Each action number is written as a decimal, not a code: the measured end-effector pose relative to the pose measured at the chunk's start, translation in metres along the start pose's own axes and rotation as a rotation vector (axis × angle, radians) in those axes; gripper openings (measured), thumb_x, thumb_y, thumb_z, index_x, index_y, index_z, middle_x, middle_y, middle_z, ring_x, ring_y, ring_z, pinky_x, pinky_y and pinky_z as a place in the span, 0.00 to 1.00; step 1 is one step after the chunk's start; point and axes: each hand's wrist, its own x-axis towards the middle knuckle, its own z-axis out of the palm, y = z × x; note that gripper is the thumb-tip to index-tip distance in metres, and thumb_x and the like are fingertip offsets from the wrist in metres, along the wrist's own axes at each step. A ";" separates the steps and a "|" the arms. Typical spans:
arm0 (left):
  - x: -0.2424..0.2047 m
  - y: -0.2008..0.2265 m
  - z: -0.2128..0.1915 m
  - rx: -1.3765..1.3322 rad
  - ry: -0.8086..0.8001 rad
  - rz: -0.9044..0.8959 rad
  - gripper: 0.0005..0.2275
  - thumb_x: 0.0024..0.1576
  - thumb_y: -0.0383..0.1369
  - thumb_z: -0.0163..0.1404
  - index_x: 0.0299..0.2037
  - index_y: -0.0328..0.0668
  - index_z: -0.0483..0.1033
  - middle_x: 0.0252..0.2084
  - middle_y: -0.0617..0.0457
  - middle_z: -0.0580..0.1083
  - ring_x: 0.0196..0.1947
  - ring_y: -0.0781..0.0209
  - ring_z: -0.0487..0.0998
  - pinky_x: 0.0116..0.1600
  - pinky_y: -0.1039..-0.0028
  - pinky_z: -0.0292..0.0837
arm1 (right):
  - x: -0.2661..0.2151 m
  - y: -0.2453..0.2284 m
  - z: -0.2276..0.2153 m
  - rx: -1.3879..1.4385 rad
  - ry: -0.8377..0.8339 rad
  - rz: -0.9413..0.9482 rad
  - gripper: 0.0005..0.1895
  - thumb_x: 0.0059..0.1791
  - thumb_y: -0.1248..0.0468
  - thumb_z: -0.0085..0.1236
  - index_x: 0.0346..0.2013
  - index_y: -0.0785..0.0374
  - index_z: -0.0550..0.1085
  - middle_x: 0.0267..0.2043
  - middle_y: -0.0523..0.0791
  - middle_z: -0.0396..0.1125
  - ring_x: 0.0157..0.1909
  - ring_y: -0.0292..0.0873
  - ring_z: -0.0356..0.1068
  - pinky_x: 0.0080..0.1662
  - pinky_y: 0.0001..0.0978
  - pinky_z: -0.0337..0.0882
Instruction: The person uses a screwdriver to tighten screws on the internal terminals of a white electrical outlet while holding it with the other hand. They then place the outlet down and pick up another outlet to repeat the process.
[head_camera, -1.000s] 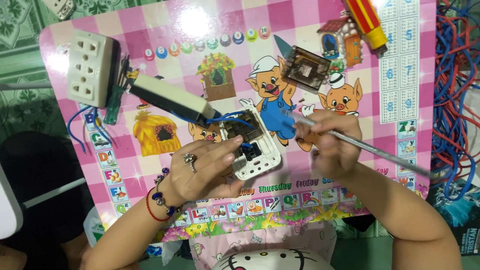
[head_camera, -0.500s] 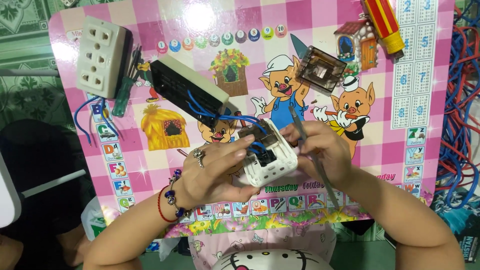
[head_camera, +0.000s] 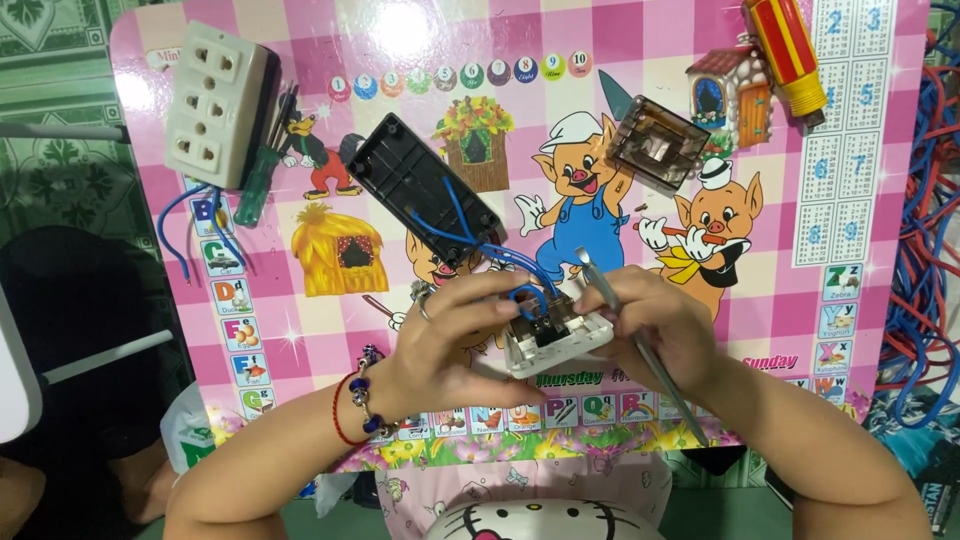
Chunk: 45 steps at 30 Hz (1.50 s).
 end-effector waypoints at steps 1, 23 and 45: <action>-0.005 -0.001 0.002 0.000 0.001 0.000 0.31 0.41 0.37 0.73 0.53 0.36 0.72 0.54 0.32 0.76 0.49 0.38 0.82 0.52 0.57 0.82 | -0.001 0.001 0.000 0.000 -0.001 0.000 0.11 0.46 0.69 0.64 0.25 0.61 0.70 0.39 0.51 0.75 0.42 0.52 0.77 0.45 0.38 0.79; -0.008 0.005 0.001 -0.140 -0.094 -0.199 0.30 0.47 0.25 0.65 0.62 0.32 0.69 0.53 0.42 0.74 0.56 0.44 0.74 0.64 0.52 0.70 | -0.004 0.009 -0.008 -0.024 -0.165 -0.234 0.12 0.42 0.73 0.67 0.34 0.57 0.73 0.44 0.52 0.74 0.49 0.55 0.78 0.46 0.36 0.81; -0.021 0.021 0.002 -0.100 -0.153 -0.283 0.24 0.46 0.15 0.61 0.53 0.33 0.68 0.57 0.42 0.75 0.59 0.47 0.79 0.74 0.52 0.69 | -0.015 0.012 -0.022 -0.143 -0.399 -0.291 0.11 0.46 0.62 0.64 0.39 0.54 0.70 0.47 0.47 0.71 0.49 0.53 0.75 0.50 0.43 0.80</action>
